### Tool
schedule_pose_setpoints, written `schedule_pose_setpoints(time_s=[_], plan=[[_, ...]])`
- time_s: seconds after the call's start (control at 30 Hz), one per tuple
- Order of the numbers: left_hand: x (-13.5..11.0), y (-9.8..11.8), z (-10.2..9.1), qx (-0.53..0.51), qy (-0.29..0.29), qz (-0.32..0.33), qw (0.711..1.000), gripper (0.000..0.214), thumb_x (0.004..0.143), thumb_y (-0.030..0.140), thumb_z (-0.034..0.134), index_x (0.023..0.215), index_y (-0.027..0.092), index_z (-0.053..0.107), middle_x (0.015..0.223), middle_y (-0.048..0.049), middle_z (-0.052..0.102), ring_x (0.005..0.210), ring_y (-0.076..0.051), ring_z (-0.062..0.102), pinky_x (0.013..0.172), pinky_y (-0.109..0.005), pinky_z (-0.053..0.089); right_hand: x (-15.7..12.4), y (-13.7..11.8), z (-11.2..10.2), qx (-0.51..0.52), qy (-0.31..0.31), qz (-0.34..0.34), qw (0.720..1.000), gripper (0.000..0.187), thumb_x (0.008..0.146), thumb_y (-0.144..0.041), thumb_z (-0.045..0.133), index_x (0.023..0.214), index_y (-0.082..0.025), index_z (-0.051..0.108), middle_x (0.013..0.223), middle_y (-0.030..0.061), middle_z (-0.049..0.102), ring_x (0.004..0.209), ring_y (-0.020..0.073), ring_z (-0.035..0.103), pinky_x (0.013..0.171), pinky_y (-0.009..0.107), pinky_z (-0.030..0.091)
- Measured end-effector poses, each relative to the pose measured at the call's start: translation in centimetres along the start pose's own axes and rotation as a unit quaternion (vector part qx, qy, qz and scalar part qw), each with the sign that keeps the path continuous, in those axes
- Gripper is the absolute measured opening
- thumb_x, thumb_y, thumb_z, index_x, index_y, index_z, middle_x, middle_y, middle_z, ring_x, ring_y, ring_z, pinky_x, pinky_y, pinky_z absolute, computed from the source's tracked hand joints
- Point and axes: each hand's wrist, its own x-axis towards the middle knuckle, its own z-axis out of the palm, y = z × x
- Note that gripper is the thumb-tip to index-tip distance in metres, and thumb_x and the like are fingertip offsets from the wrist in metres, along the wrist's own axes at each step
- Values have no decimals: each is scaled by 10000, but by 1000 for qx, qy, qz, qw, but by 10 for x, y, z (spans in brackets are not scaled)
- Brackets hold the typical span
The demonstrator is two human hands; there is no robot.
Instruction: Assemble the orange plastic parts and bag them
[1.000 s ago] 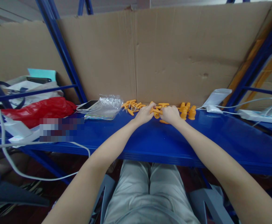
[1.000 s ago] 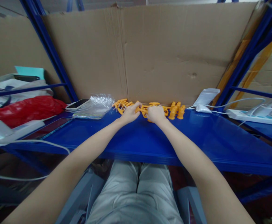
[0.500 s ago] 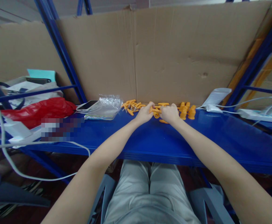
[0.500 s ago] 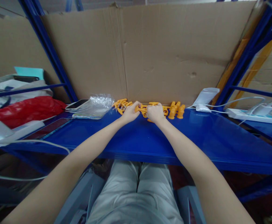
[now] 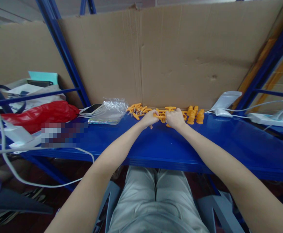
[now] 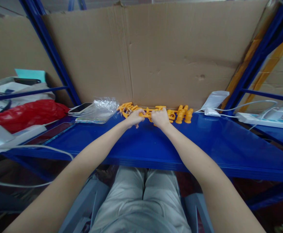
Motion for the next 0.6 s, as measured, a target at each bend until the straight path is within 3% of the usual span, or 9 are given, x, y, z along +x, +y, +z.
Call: schedule_pose_setpoints(time_s=[0.1,0.27,0.43,0.6], plan=[[3,-7,2,135,62,76,986,209,761,85,582,933,203,579,704,-3,613,685,-204,640,712,-335,539,0,1,3,-5,1,-9,1000,325,886,-106,418,1050,-45,692,890,235,746,859,291,694,784,370,325],[0,-10,0,268,95,165,945,328,836,132,540,1155,191,590,964,-101,720,956,-276,688,845,-369,521,-2,3,4,3,0,-11,1000,335,913,-201,441,1089,-42,677,954,242,744,931,303,692,816,368,358],[-7,-5,-3,309,102,230,917,417,886,99,451,1267,205,584,1198,-139,677,1048,-265,676,866,-353,514,-4,7,7,76,-30,-11,997,357,944,-283,447,1122,-107,701,998,166,761,905,267,698,763,317,407],[-7,-3,-2,297,101,234,920,417,893,104,456,1271,220,591,1163,-122,688,1012,-257,685,849,-345,517,-3,12,7,112,-41,1,993,327,944,-281,463,1023,-151,753,925,118,771,842,244,702,716,289,423]])
